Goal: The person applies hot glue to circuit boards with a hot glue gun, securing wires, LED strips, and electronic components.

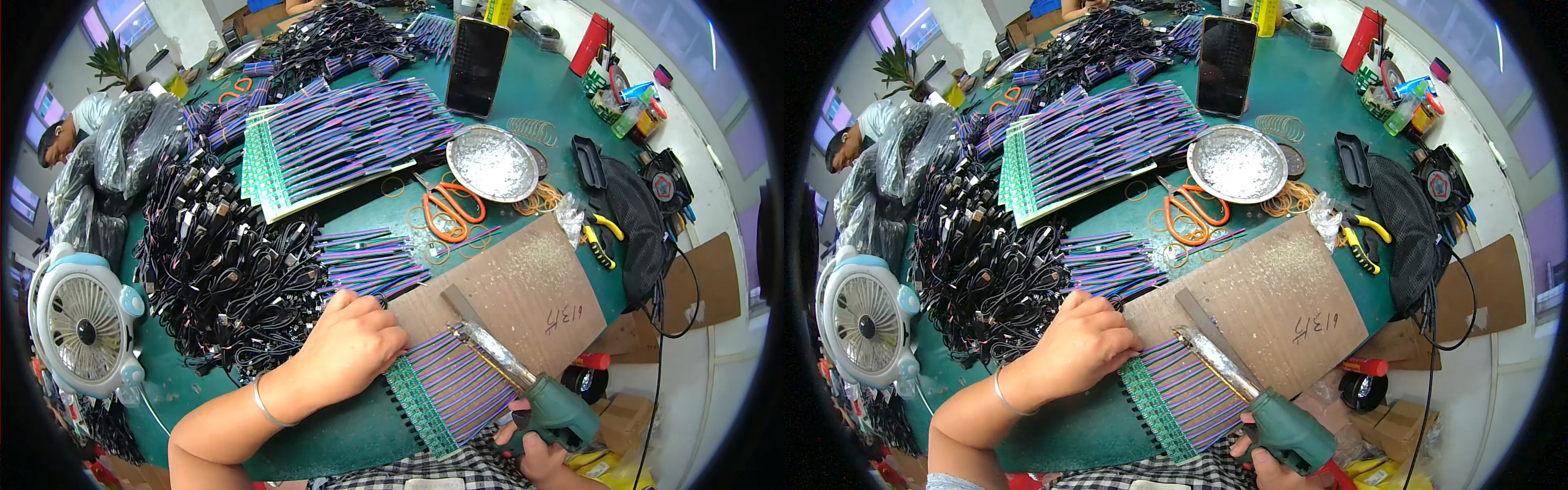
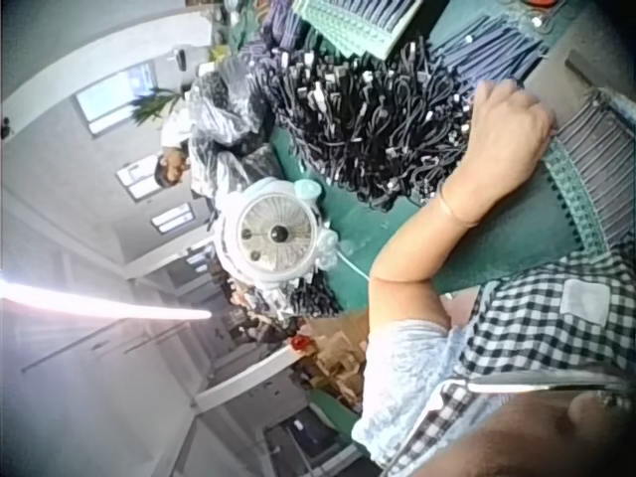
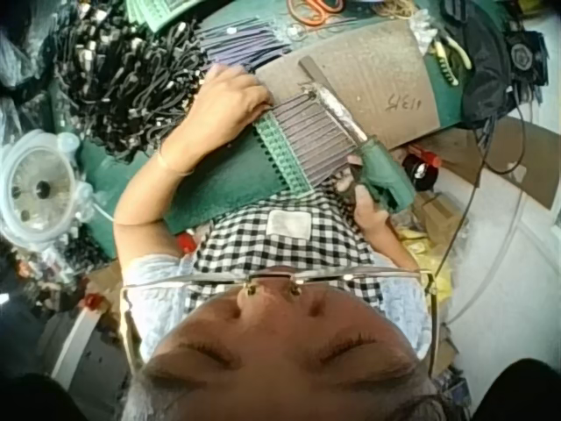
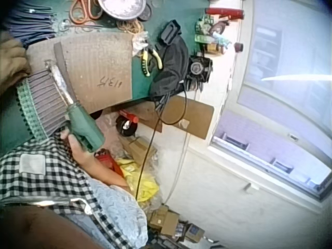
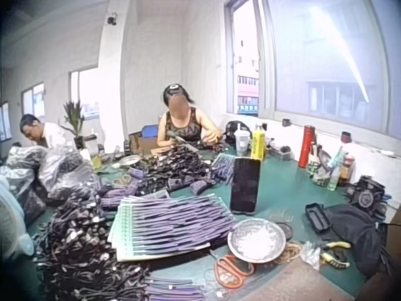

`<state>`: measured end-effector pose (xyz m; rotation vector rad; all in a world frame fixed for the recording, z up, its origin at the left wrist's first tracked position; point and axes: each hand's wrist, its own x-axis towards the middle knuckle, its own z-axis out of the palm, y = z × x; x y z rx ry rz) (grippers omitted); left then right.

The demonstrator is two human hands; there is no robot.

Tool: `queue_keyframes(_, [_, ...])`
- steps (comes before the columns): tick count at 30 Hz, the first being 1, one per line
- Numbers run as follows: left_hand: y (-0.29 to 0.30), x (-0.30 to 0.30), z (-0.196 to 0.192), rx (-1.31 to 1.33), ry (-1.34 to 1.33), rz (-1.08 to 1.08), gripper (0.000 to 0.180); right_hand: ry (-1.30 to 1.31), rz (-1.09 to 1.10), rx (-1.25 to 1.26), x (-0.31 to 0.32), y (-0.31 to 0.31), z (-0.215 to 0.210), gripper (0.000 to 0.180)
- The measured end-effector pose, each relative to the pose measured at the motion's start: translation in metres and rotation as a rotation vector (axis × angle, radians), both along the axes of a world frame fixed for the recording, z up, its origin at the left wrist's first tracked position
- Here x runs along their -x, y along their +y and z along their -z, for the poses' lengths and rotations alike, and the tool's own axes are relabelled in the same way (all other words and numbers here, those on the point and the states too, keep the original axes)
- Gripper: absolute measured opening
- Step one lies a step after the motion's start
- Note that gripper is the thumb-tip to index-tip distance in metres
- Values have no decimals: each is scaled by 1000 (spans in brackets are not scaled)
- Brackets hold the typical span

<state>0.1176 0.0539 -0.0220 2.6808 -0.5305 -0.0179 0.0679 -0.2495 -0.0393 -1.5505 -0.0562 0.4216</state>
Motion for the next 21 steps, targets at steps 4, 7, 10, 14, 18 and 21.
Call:
queue_keyframes(4, [3, -2, -1, -106, -7, 70, 11, -20, 15, -41, -1, 4, 1, 56])
queue_keyframes(7, [2, -3, -1, -172, -33, 92, 13, -37, 60, -66, 0, 7, 1, 55])
queue_keyframes(10, [1, -4, -2, -179, -45, 118, 15, -22, 47, -91, -1, 2, 2, 55])
queue_keyframes(14, [2, -3, 1, -183, -77, 182, 18, -32, 62, -122, 0, 4, 2, 55])
queue_keyframes(18, [5, -3, 8, -153, -137, 207, 20, -23, 77, -123, 1, 5, 3, 55])
queue_keyframes(21, [11, -4, 10, -120, -148, 199, 20, -39, 94, -111, 0, 6, 1, 55])
